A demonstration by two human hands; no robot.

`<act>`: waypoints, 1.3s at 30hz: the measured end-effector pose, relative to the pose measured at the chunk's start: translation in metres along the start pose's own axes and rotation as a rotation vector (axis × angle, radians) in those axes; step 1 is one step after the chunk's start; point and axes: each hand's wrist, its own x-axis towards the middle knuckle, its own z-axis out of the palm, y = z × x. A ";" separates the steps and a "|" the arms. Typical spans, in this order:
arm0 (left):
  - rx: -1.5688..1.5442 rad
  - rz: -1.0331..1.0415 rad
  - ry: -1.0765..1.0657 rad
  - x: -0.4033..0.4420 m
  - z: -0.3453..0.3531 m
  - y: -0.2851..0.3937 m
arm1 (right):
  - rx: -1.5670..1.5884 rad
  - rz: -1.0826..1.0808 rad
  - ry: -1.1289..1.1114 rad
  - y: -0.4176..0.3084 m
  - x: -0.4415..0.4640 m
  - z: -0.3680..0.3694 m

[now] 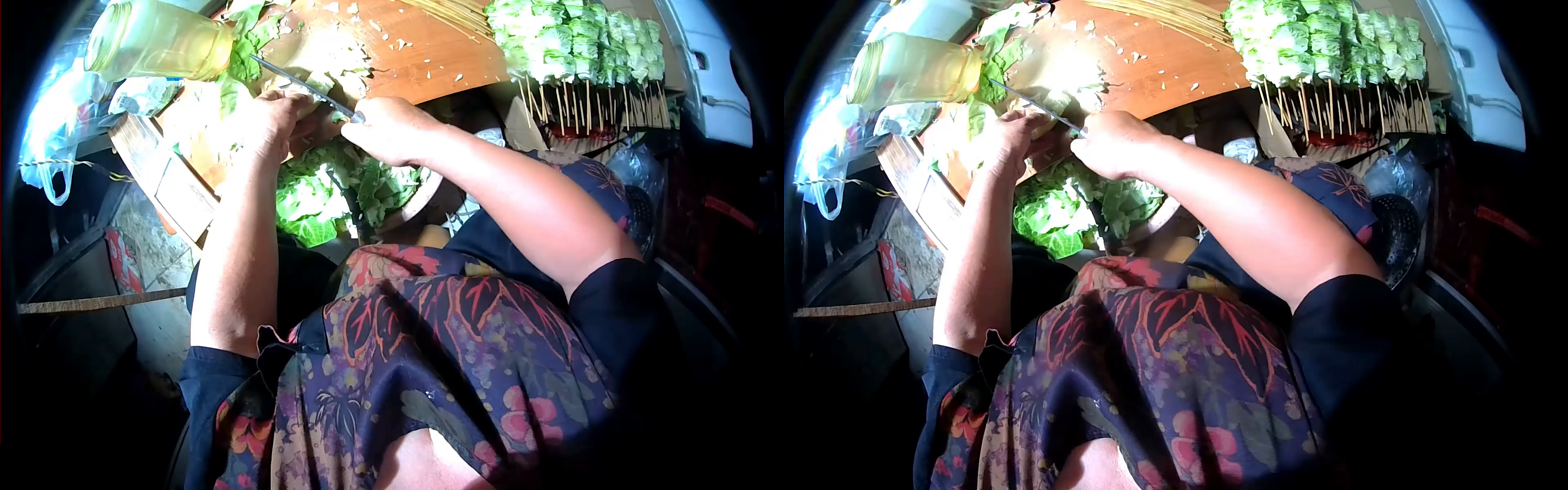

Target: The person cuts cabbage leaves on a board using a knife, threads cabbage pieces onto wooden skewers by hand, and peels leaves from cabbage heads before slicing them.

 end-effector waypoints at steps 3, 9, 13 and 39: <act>0.289 0.042 0.057 -0.006 -0.001 -0.007 | -0.015 -0.024 0.135 0.004 -0.010 0.010; 0.642 0.207 0.124 -0.016 -0.007 -0.002 | 0.073 -0.047 0.095 0.005 -0.013 0.006; 0.858 0.441 0.077 -0.008 -0.011 -0.013 | 0.112 -0.073 0.070 -0.004 -0.021 -0.002; 0.424 -0.075 -0.046 -0.022 0.009 -0.016 | 0.102 0.034 0.012 -0.017 -0.033 0.014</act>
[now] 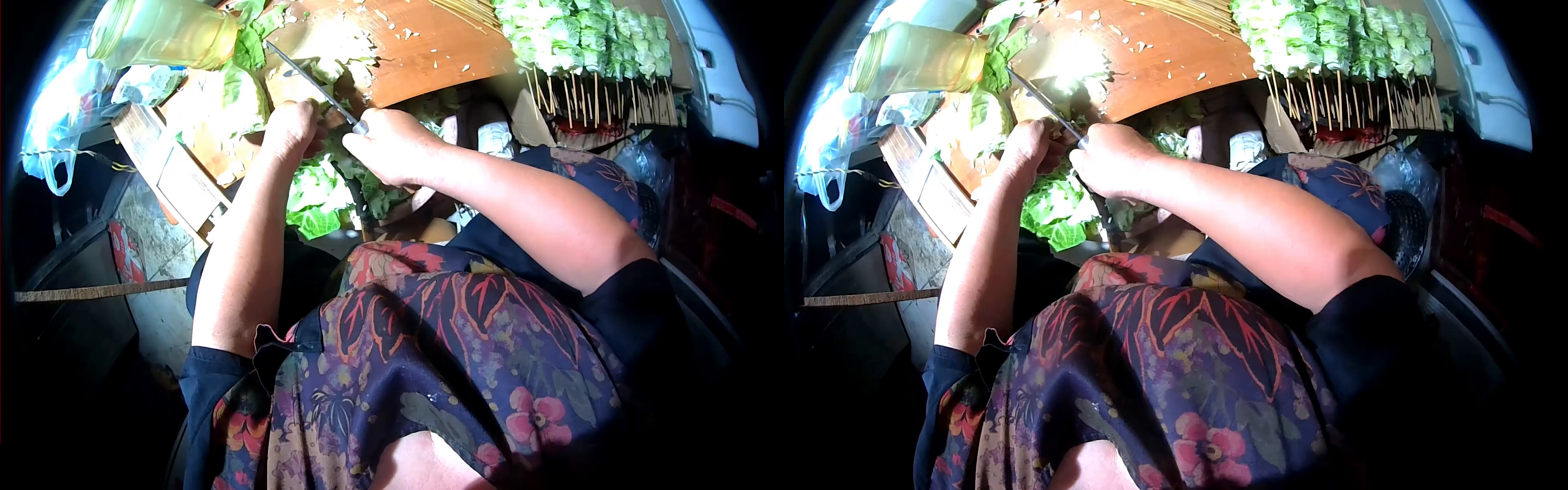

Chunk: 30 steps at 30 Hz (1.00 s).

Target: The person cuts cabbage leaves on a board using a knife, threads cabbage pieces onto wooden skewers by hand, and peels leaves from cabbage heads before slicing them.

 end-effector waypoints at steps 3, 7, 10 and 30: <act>-0.041 0.007 -0.042 0.002 -0.004 -0.003 | 0.036 -0.028 0.112 0.005 0.010 0.014; 0.194 0.093 0.073 0.005 -0.006 -0.006 | 0.029 0.014 0.107 0.007 0.011 0.018; 0.307 0.318 0.371 -0.008 0.001 -0.005 | 0.049 0.014 0.121 0.006 0.003 0.010; -0.447 0.198 0.106 -0.020 -0.029 0.019 | -0.541 0.037 0.466 0.046 0.016 -0.058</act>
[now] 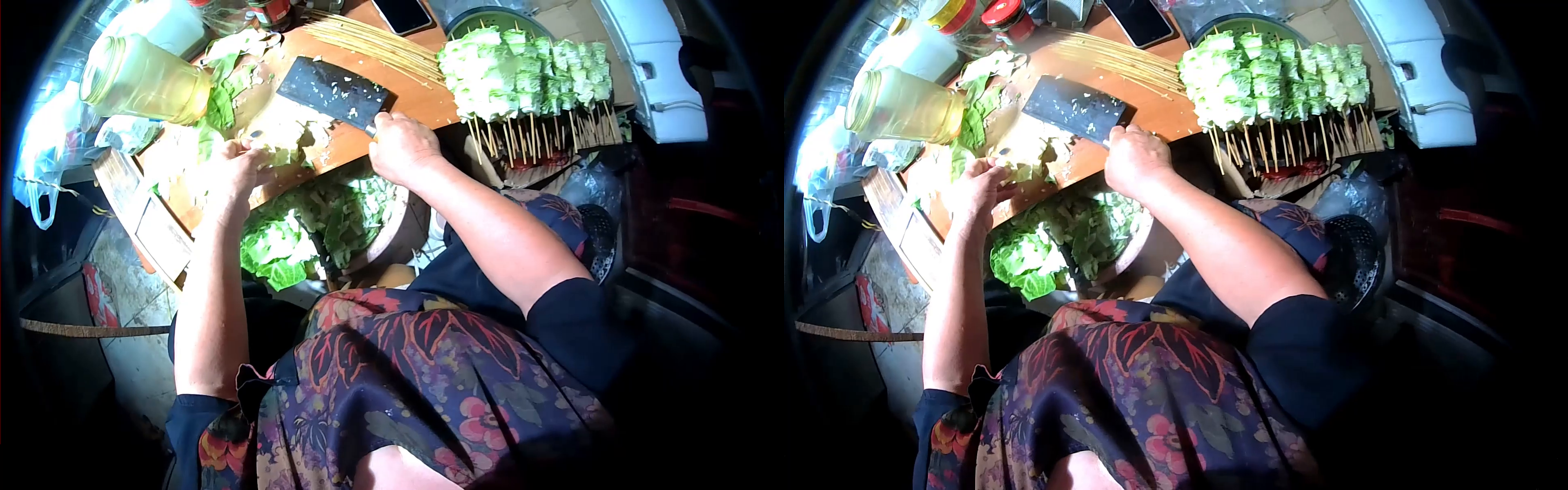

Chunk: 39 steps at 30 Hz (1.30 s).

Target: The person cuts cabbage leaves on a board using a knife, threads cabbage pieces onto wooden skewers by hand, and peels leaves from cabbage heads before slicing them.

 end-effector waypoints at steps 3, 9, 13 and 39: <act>-0.022 -0.014 -0.039 0.000 -0.003 0.002 | 0.026 0.050 0.023 -0.001 0.011 -0.022; -0.143 -0.030 -0.096 0.004 -0.010 -0.003 | -0.094 0.078 0.199 0.036 0.070 -0.025; -0.043 -0.023 -0.053 -0.003 -0.005 -0.002 | -0.174 0.130 0.198 0.046 0.086 -0.015; 0.640 0.059 -0.100 0.012 0.007 -0.021 | -0.255 0.102 -0.168 -0.008 0.031 -0.081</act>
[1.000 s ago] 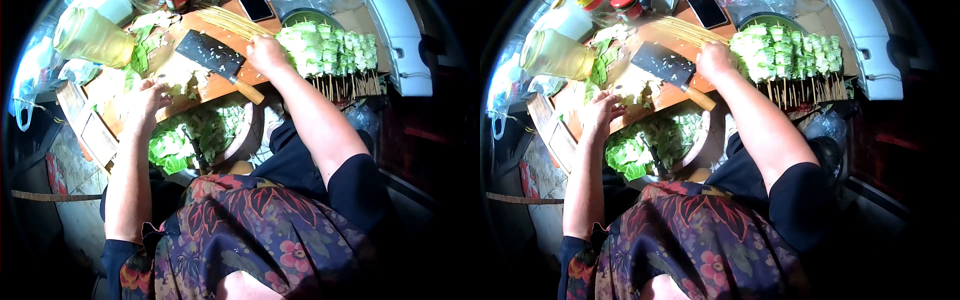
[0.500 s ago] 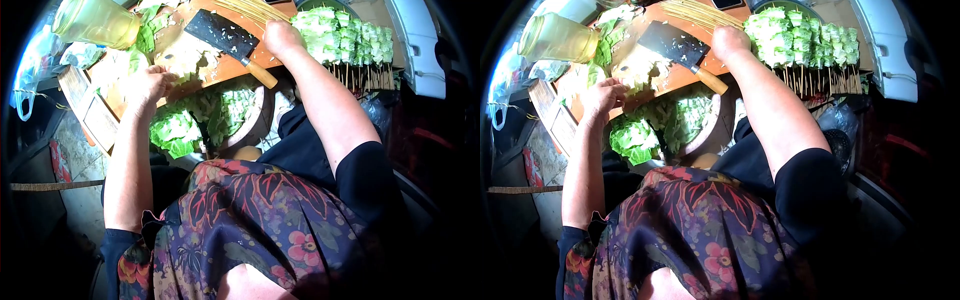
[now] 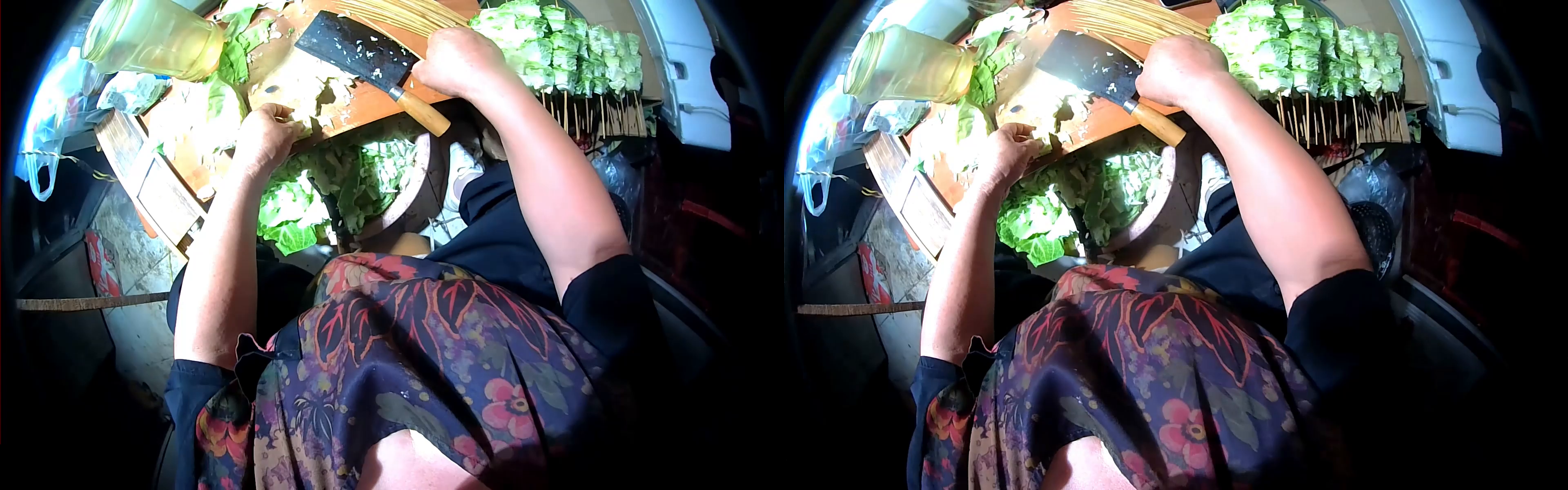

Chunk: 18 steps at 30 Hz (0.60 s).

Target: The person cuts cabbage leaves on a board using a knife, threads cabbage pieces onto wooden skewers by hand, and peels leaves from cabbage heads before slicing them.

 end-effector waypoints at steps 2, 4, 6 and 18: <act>0.104 0.058 0.042 -0.002 0.000 0.001 | 0.013 -0.021 0.045 -0.003 -0.011 -0.006; 0.225 0.171 0.127 0.001 0.005 -0.006 | 0.044 -0.046 0.072 -0.001 -0.014 -0.004; 0.344 0.283 0.212 -0.002 0.006 -0.005 | 0.072 -0.072 0.098 -0.004 -0.021 -0.006; -0.968 -0.021 -0.035 -0.010 -0.024 -0.002 | 0.553 -0.410 -0.114 -0.039 -0.060 0.000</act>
